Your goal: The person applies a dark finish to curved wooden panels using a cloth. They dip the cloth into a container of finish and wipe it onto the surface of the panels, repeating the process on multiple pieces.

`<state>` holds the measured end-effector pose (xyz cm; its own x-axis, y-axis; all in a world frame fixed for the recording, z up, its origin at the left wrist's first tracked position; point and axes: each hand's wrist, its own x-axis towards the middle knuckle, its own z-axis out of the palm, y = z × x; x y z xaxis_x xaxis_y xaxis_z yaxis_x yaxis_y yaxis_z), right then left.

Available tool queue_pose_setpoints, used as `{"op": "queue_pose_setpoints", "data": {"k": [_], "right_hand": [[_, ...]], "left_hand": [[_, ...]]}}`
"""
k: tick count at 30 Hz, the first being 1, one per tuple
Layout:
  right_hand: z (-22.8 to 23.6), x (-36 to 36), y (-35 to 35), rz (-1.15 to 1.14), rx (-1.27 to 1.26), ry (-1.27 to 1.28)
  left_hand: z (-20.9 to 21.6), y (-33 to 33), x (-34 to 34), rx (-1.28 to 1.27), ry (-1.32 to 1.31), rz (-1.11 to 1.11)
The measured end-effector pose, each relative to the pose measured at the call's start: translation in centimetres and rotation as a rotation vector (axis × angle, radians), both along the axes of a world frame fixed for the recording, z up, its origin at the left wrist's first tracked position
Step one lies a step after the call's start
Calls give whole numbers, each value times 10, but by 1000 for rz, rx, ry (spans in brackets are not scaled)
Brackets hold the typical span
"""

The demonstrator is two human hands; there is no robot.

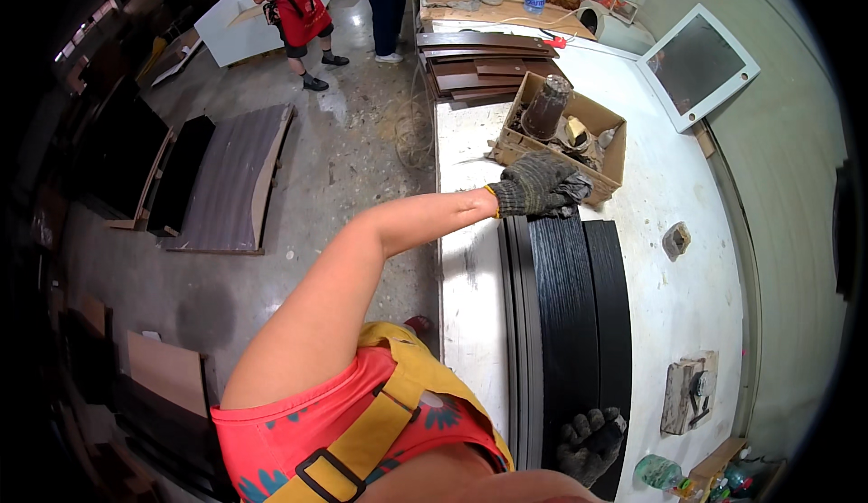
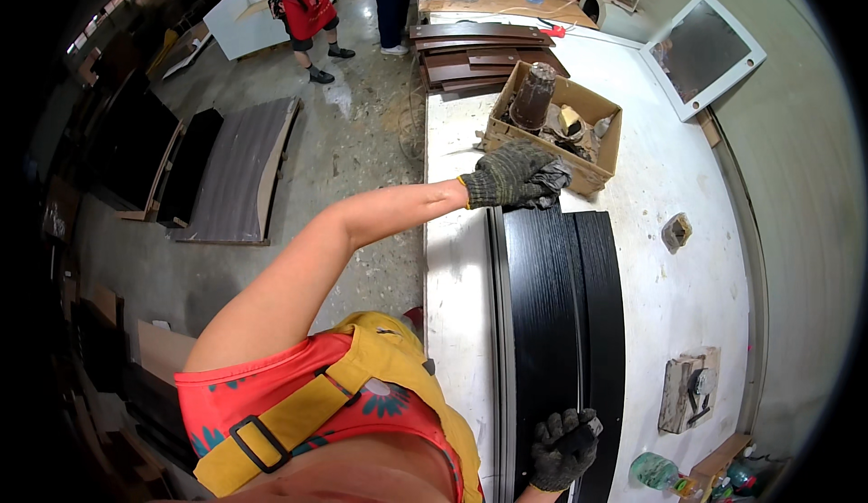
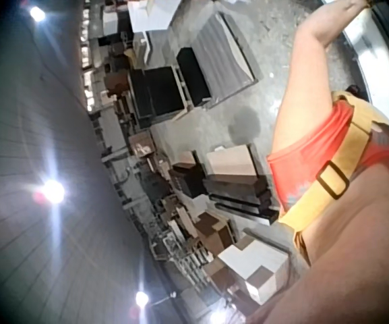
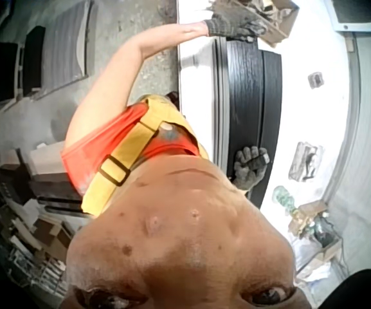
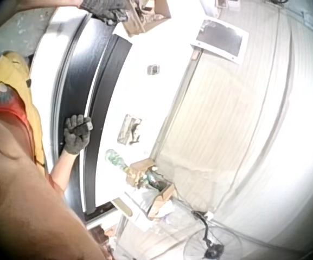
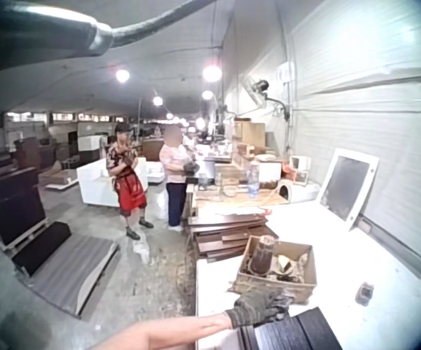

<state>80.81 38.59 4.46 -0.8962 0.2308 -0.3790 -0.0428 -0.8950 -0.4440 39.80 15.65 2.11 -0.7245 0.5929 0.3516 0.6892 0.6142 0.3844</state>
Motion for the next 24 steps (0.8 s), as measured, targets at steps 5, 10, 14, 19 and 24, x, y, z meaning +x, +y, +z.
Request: {"op": "queue_pose_setpoints", "data": {"k": [5, 10, 14, 19, 24], "right_hand": [[-2, 0, 0, 31, 6, 57], [-5, 1, 1, 54, 5, 72], [-7, 3, 5, 48, -2, 64], [-6, 5, 6, 28, -22, 43], [-5, 12, 9, 3, -55, 16]], "left_hand": [[6, -2, 7, -73, 46, -79], [-4, 15, 73, 110, 25, -433], [-22, 43, 145, 240, -46, -709], [-14, 58, 207, 249, -102, -871], [-19, 55, 169, 274, -124, -858]]}}
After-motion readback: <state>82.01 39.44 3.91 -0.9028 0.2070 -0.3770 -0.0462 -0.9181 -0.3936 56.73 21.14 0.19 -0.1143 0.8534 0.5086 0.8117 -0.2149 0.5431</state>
